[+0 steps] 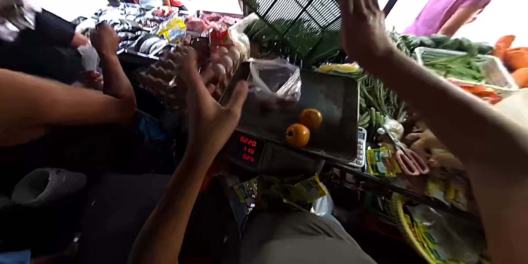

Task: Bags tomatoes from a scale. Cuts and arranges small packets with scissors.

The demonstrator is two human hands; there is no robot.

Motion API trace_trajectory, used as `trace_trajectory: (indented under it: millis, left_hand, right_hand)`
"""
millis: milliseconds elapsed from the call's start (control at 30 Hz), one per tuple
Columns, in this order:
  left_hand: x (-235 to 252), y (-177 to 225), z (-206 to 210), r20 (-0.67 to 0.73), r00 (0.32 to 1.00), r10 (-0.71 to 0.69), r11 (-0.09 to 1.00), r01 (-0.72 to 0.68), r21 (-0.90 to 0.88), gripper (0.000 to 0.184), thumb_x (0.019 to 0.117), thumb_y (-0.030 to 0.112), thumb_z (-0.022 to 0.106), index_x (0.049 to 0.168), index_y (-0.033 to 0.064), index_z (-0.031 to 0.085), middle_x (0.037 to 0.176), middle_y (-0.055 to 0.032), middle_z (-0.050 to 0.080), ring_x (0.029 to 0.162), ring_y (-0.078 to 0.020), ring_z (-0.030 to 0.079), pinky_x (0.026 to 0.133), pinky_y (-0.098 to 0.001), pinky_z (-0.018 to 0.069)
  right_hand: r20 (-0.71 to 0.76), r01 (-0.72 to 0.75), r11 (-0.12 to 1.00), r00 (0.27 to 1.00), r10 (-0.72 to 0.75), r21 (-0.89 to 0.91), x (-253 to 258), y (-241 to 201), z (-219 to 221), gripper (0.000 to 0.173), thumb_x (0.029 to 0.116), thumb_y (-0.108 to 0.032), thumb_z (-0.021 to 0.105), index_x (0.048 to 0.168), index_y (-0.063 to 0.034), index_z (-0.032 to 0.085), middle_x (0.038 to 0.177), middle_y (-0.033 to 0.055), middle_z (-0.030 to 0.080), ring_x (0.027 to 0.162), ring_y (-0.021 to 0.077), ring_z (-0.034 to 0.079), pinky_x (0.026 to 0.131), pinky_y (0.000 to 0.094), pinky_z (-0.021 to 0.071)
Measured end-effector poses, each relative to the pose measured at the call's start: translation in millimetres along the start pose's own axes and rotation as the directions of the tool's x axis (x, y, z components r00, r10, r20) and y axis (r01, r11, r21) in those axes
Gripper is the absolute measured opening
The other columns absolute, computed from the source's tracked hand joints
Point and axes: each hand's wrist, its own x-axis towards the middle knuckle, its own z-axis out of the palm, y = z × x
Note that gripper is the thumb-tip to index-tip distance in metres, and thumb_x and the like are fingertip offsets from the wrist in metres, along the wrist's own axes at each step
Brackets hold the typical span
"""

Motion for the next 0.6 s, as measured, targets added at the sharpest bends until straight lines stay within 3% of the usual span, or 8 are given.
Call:
trace_trajectory:
  millis: [167,233,300,367,433,467,533,600]
  left_hand:
    - [-14.0,0.1,-48.2,-0.242,0.969,0.053,0.987,-0.087,-0.134,0.096,0.0898,0.024,0.076,0.161,0.0032,0.016,0.166,-0.0172,0.020,0.142,-0.0290,0.045,0.107,-0.0385,0.0542]
    - [-26.1,-4.4,-55.7,-0.263,0.963,0.058,0.975,-0.111,-0.190,0.085,0.0921,0.018,0.073,0.159,0.0011,0.022,0.161,-0.0130,0.032,0.140,-0.0261,0.048,0.107,-0.0372,0.0531]
    - [-36.0,-11.5,-60.6,-0.267,0.960,0.089,0.950,-0.162,-0.266,0.077,0.0932,0.008,0.068,0.156,-0.0026,0.026,0.158,-0.0135,0.040,0.138,-0.0276,0.051,0.108,-0.0400,0.0527]
    - [-34.8,-19.0,-62.1,-0.294,0.947,0.131,0.939,-0.214,-0.269,0.076,0.0956,0.010,0.067,0.156,-0.0027,0.023,0.156,-0.0142,0.041,0.139,-0.0292,0.049,0.111,-0.0447,0.0497]
    - [-28.3,-21.2,-56.1,-0.319,0.937,0.144,0.939,-0.231,-0.254,0.080,0.0966,0.012,0.066,0.158,-0.0004,0.017,0.159,-0.0127,0.037,0.142,-0.0278,0.046,0.113,-0.0448,0.0474]
    - [-23.4,-19.9,-50.1,-0.340,0.932,0.129,0.931,-0.232,-0.282,0.080,0.0950,0.010,0.067,0.158,0.0003,0.018,0.160,-0.0127,0.036,0.141,-0.0274,0.047,0.112,-0.0441,0.0485]
    - [-12.2,-13.9,-35.0,-0.357,0.931,0.080,0.916,-0.210,-0.341,0.090,0.0913,0.005,0.067,0.161,0.0050,0.011,0.164,-0.0103,0.028,0.139,-0.0246,0.048,0.107,-0.0409,0.0521]
    - [-1.0,-7.9,-17.0,-0.389,0.917,0.090,0.881,-0.256,-0.399,0.097,0.0902,0.001,0.069,0.163,0.0102,0.004,0.164,-0.0095,0.026,0.137,-0.0251,0.050,0.102,-0.0412,0.0549]
  right_hand:
    - [0.204,-0.578,0.813,0.806,0.555,0.072,28.8,28.5,59.0,0.048,0.0991,-0.008,0.043,0.145,0.0058,0.042,0.139,0.0311,0.055,0.127,0.0455,0.058,0.102,0.0620,0.0466]
    - [0.274,-0.770,0.621,0.635,0.722,0.149,29.1,46.2,87.7,0.051,0.0939,-0.011,0.055,0.140,0.0078,0.048,0.139,0.0304,0.056,0.132,0.0411,0.055,0.106,0.0579,0.0451]
    - [0.363,-0.887,0.357,0.448,0.817,0.291,13.4,54.5,114.3,0.050,0.0939,-0.018,0.056,0.139,0.0023,0.051,0.135,0.0237,0.057,0.125,0.0343,0.058,0.097,0.0566,0.0501]
    - [0.511,-0.892,0.152,0.377,0.773,0.426,2.5,59.8,128.5,0.042,0.0999,-0.026,0.051,0.136,-0.0056,0.055,0.125,0.0165,0.063,0.108,0.0294,0.065,0.083,0.0540,0.0567]
    - [0.677,-0.889,0.147,0.429,0.598,0.433,9.0,71.9,122.1,0.060,0.1072,-0.052,0.036,0.144,-0.0067,0.049,0.135,0.0171,0.060,0.118,0.0312,0.062,0.092,0.0550,0.0523]
    - [0.690,-0.880,0.271,0.474,0.547,0.390,11.8,64.6,104.9,0.071,0.1072,-0.060,0.030,0.147,-0.0038,0.048,0.143,0.0207,0.055,0.129,0.0348,0.056,0.102,0.0577,0.0465]
    - [0.514,-0.660,0.664,0.729,0.452,0.352,11.5,27.4,58.0,0.065,0.1111,-0.050,0.030,0.136,0.0036,0.058,0.135,0.0289,0.059,0.127,0.0429,0.057,0.105,0.0642,0.0416]
    - [0.272,-0.230,0.894,0.954,0.128,0.385,-14.5,-12.2,16.6,0.041,0.1049,-0.035,0.053,0.117,0.0012,0.066,0.111,0.0218,0.069,0.104,0.0364,0.068,0.092,0.0589,0.0534]
